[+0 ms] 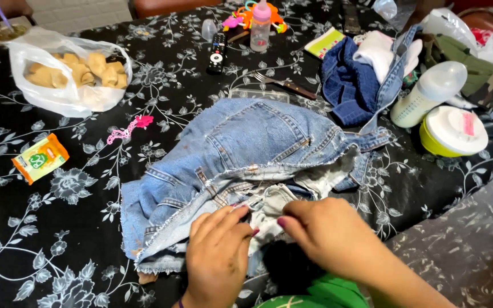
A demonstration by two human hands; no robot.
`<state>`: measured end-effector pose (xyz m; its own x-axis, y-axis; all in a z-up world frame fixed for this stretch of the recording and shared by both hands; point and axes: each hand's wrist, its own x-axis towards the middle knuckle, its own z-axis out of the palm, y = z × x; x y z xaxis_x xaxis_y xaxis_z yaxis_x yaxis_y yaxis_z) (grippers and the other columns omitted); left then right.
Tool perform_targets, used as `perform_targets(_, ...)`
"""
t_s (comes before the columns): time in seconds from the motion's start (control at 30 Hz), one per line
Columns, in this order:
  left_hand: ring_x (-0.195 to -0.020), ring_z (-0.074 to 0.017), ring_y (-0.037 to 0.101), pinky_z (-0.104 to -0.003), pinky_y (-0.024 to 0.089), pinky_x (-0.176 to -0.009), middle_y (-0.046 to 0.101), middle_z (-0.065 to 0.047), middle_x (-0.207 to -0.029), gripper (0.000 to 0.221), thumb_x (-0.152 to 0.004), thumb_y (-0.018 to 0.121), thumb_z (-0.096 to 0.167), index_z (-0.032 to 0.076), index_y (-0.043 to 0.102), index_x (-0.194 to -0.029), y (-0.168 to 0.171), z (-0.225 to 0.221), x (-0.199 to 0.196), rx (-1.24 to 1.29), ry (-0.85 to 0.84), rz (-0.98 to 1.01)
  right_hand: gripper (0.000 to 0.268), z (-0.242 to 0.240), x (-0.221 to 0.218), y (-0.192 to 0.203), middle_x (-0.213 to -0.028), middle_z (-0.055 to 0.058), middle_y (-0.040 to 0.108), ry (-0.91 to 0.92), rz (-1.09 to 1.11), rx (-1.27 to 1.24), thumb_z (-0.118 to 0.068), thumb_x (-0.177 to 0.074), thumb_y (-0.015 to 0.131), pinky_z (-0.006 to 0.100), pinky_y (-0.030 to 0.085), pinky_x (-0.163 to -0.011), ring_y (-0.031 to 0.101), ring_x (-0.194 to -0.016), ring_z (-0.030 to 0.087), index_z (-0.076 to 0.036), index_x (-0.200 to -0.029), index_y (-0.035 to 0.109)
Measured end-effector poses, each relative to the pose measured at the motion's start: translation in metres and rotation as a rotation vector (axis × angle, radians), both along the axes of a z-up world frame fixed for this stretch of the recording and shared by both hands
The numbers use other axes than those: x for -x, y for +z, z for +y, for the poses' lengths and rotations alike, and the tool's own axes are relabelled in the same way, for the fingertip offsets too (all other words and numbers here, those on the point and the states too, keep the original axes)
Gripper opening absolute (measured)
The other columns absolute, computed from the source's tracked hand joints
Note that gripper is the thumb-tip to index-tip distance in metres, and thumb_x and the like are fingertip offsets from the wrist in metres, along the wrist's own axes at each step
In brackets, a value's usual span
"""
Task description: Using small scissors to trim and remove loose threads from the frayed hem of denim shorts.
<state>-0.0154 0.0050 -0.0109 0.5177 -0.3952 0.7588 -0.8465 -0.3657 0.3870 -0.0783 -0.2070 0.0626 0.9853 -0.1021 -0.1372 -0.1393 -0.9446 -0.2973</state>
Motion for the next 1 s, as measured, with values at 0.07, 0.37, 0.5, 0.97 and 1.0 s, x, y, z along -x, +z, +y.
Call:
perform_targets(0.07,-0.11,-0.0319,0.075,-0.048,0.052,-0.103,0.081,-0.007,-0.118,0.005,-0.09,0.08,0.009,0.012,0.076,-0.09,0.004,0.002,-0.002,0.01,0.01,0.05,0.034,-0.007,-0.006,0.006,-0.066,0.004,0.07,-0.03,-0.066,-0.128,-0.054,-0.096,0.065,0.045,0.047,-0.061,0.065,-0.062,0.03,-0.024,-0.112,0.07)
perform_targets(0.37,-0.094,-0.0256,0.059,-0.045,0.04,-0.087,0.075,0.003,-0.111,0.012,-0.098,0.073,0.013,0.017,0.074,-0.086,0.02,0.0,-0.009,-0.03,0.142,-0.206,0.027,-0.004,-0.078,-0.02,-0.092,-0.001,0.08,0.207,-0.227,-0.635,-0.021,-0.084,0.091,0.031,0.052,-0.07,0.069,-0.078,0.011,-0.017,-0.088,0.064)
perform_targets(0.5,-0.08,-0.0245,0.06,-0.04,0.04,-0.068,0.074,0.0,-0.102,0.018,-0.104,0.062,0.009,0.01,0.07,-0.089,0.025,0.0,-0.009,-0.042,0.097,-0.302,0.026,0.003,-0.092,-0.012,-0.084,-0.007,0.082,0.22,-0.037,-0.58,-0.019,-0.081,0.092,0.03,0.053,-0.071,0.072,-0.078,0.008,-0.019,-0.086,0.066)
perform_targets(0.97,-0.086,-0.025,0.055,-0.048,0.032,-0.084,0.064,0.007,-0.08,0.012,-0.097,0.069,0.027,0.022,0.073,-0.087,0.009,0.004,-0.027,-0.086,0.114,0.11,0.035,-0.001,-0.118,-0.041,-0.073,-0.005,0.055,0.198,-0.051,-0.872,0.0,-0.083,0.08,0.03,0.041,-0.065,0.048,-0.069,0.008,-0.017,-0.082,0.049)
perform_targets(1.0,-0.089,-0.0261,0.055,-0.048,0.034,-0.083,0.069,0.007,-0.081,0.016,-0.095,0.067,0.031,0.023,0.08,-0.092,0.005,0.005,-0.03,-0.046,0.076,0.214,0.036,-0.001,-0.118,-0.041,-0.072,-0.005,0.059,0.165,-0.082,-0.867,-0.008,-0.087,0.085,0.031,0.042,-0.065,0.05,-0.068,0.009,-0.017,-0.081,0.051)
